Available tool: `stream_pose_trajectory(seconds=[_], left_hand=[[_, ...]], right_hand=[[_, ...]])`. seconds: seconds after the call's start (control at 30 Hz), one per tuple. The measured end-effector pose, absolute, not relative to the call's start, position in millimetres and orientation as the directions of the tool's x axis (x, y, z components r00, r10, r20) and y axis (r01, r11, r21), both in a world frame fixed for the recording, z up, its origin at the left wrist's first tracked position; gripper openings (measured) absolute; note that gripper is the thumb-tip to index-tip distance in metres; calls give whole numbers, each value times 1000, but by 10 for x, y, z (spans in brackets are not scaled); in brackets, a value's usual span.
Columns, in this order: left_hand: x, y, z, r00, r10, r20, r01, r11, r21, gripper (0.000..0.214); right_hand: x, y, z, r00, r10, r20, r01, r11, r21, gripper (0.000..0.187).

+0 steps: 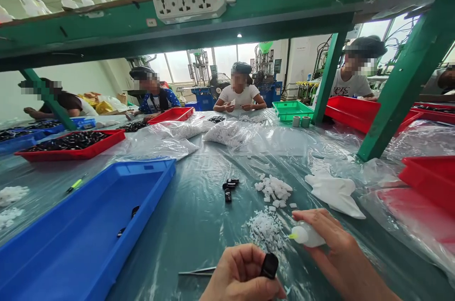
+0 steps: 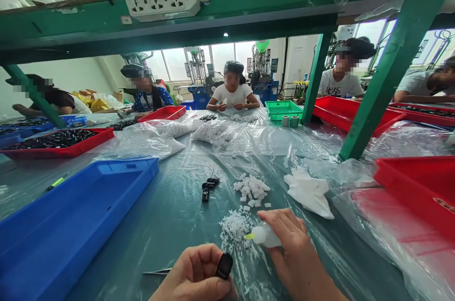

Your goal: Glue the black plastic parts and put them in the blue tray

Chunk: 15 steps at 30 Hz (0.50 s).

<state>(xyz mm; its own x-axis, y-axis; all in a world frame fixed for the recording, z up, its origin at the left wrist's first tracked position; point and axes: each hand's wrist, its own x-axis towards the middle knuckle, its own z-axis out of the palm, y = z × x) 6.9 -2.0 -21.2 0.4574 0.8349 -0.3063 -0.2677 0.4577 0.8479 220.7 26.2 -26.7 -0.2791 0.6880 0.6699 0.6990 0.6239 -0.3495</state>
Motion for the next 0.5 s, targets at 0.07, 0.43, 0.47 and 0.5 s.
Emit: stream_pose_trajectory(seconds=[0.07, 0.43, 0.47, 0.5], left_hand=[[68, -28, -227, 478, 825, -301, -280, 468, 838, 34], [71, -46, -179, 530, 793, -302, -290, 504, 814, 31], [71, -48, -181, 531, 792, -301, -293, 505, 812, 30], [72, -49, -183, 533, 791, -300, -295, 506, 811, 30]], right_hand=[[2212, 247, -220, -337, 593, 731, 710, 670, -216, 42], [2229, 212, -171, -371, 508, 778, 768, 638, -50, 48], [2229, 210, -170, -375, 507, 777, 767, 640, -47, 47], [2229, 208, -171, -376, 506, 776, 766, 641, -46, 47]])
